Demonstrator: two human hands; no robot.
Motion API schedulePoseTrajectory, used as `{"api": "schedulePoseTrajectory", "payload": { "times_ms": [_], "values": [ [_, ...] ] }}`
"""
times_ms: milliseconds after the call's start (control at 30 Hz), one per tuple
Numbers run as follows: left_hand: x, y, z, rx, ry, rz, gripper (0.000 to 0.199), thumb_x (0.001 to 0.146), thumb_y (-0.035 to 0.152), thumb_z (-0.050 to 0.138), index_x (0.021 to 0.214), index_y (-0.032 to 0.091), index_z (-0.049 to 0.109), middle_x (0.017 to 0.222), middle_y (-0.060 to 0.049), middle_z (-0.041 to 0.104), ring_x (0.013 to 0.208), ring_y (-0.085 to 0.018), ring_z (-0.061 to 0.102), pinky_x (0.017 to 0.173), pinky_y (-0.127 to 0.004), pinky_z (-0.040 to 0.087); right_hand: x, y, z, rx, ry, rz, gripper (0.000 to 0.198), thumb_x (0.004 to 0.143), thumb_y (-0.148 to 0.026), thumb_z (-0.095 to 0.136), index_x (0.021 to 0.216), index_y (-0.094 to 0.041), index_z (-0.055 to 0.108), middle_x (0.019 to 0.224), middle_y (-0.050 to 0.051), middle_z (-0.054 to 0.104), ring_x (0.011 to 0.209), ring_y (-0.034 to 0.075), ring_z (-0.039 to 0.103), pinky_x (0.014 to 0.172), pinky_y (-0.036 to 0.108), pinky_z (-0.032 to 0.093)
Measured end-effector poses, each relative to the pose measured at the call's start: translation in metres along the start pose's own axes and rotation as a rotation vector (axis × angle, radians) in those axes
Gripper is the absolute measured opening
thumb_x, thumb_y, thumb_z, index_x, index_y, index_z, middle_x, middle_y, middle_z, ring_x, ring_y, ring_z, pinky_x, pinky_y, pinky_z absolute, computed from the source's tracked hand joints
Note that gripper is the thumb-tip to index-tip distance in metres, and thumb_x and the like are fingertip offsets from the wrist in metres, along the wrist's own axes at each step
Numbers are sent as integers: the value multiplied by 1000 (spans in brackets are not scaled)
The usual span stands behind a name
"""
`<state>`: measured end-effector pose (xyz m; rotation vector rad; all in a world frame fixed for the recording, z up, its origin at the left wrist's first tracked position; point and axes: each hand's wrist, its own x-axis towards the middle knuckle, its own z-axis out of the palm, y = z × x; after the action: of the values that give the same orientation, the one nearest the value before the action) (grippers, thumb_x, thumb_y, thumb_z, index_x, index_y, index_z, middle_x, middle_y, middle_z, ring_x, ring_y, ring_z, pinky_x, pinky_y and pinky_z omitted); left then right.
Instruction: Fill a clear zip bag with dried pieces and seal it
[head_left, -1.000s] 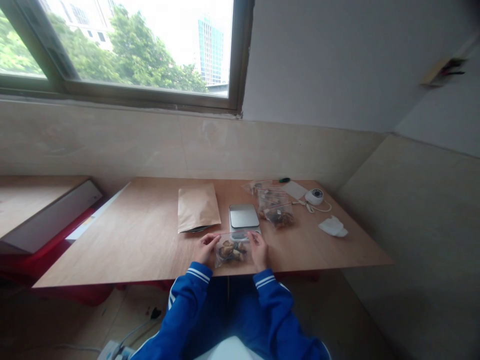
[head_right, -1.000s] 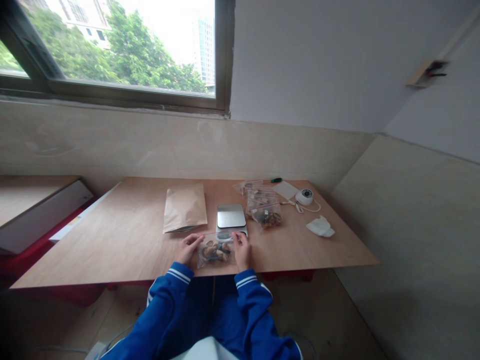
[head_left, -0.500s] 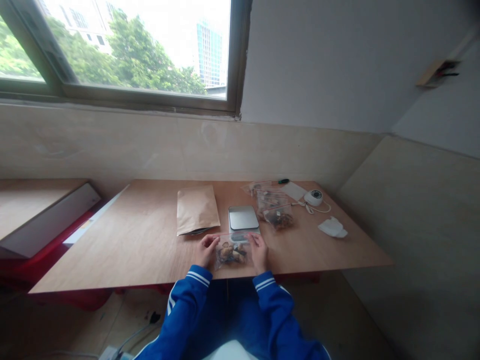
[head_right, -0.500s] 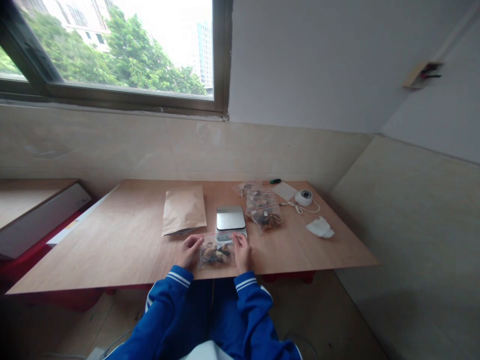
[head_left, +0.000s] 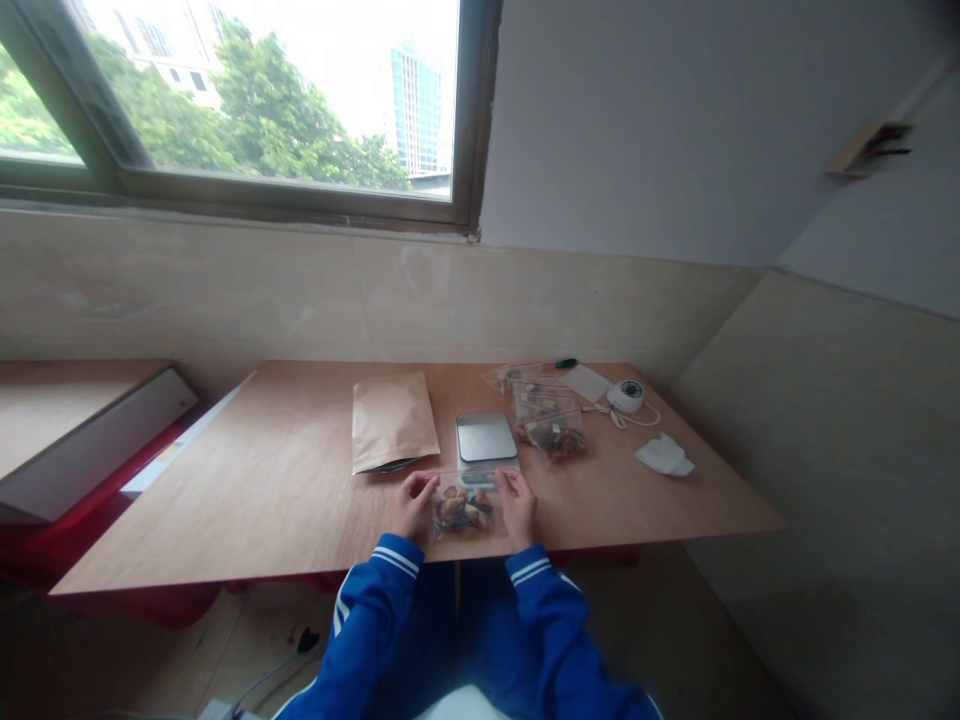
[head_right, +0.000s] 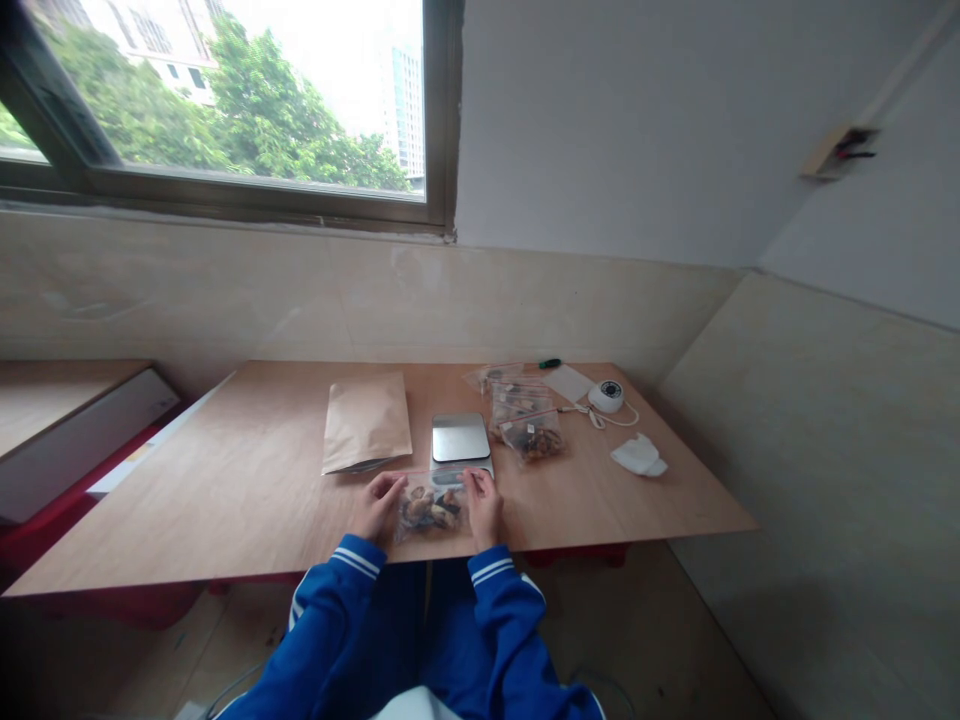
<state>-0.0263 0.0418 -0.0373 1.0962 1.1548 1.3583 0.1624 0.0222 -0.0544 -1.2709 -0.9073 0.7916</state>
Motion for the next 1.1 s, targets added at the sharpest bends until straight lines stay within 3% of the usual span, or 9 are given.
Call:
{"api": "schedulePoseTrajectory", "payload": {
  "times_ms": [567,967,1100],
  "values": [
    [-2,5,3,-57,2,-84,39,57,49,76,70,14,65,68,-3,65,66,-14,58,64,-25,45,-3,-7,-3,-181,13,-103,40,84,-54,52,91,-16,63,84,10,73,81,23,69,76,34,52],
    [-2,10,2,-73,38,-52,34,55,44,79,67,14,66,66,-3,65,66,-15,59,66,-26,48,-3,-2,-2,-70,-15,-44,35,83,-50,55,90,-17,61,79,6,70,76,22,69,73,33,53],
    [-2,7,1,-100,16,-38,31,59,41,78,69,14,67,68,-3,65,68,-14,60,67,-26,49,-3,-3,-1,-17,-86,-3,35,81,-49,59,95,-17,62,91,8,70,72,20,69,68,32,55]
  ]
}}
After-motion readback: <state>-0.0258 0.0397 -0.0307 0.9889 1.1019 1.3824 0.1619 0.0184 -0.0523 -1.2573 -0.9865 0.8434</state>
